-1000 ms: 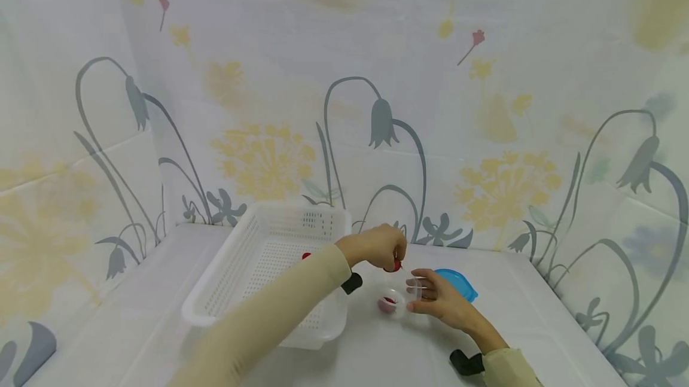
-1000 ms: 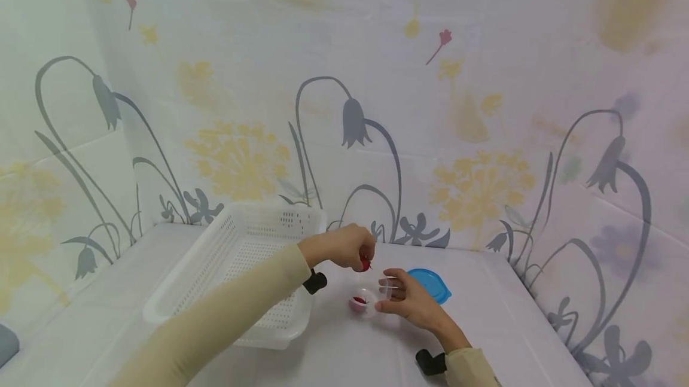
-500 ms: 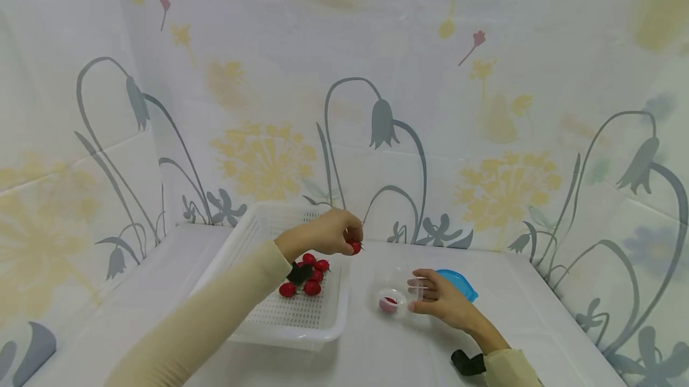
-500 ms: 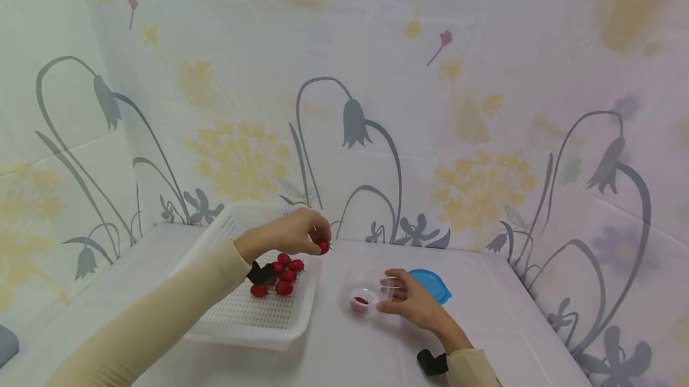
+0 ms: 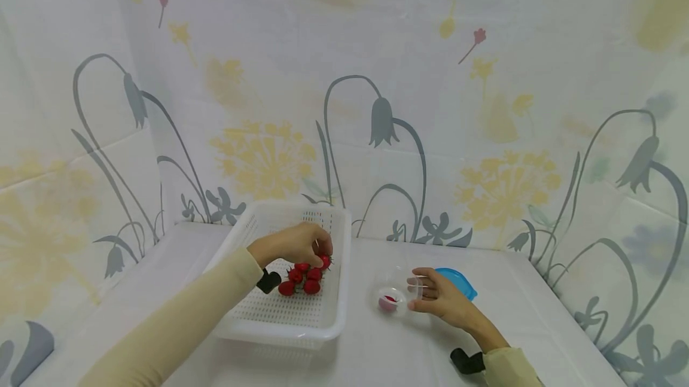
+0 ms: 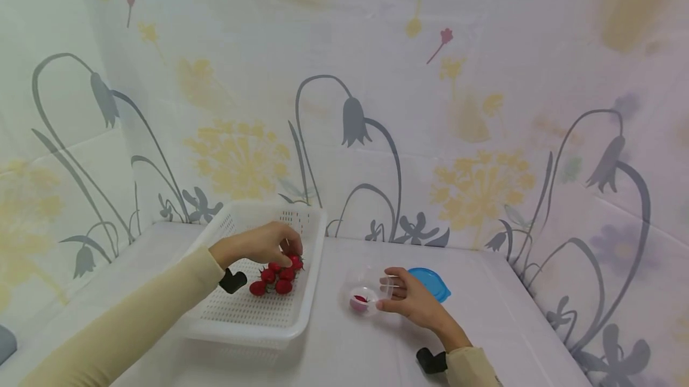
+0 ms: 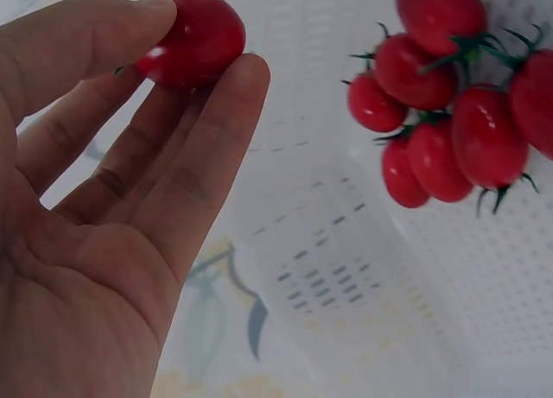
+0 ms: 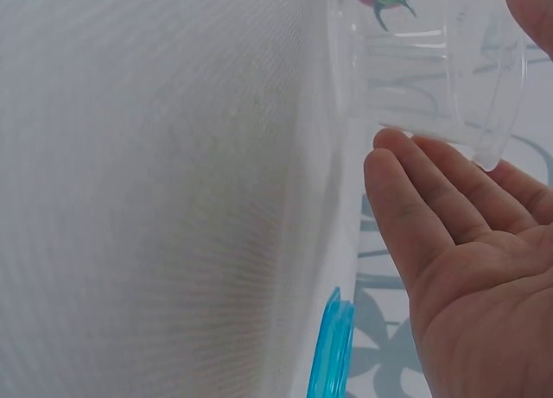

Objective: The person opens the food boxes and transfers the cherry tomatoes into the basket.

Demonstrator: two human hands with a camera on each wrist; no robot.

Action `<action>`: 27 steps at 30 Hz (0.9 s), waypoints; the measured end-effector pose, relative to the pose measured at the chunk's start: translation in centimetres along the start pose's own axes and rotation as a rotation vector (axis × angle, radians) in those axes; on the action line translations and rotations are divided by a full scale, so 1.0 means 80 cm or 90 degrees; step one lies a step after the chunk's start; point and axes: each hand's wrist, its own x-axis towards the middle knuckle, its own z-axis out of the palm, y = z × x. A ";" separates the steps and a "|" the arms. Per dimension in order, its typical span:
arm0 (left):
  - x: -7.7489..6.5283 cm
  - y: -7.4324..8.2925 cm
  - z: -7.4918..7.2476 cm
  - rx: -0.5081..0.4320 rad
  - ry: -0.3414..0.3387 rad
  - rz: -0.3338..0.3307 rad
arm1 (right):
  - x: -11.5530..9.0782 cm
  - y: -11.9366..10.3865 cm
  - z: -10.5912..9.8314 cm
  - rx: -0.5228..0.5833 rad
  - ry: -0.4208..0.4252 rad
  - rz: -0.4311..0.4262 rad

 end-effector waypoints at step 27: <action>-0.003 -0.020 0.043 0.008 -0.080 -0.029 | -0.004 -0.010 0.000 0.002 -0.009 -0.003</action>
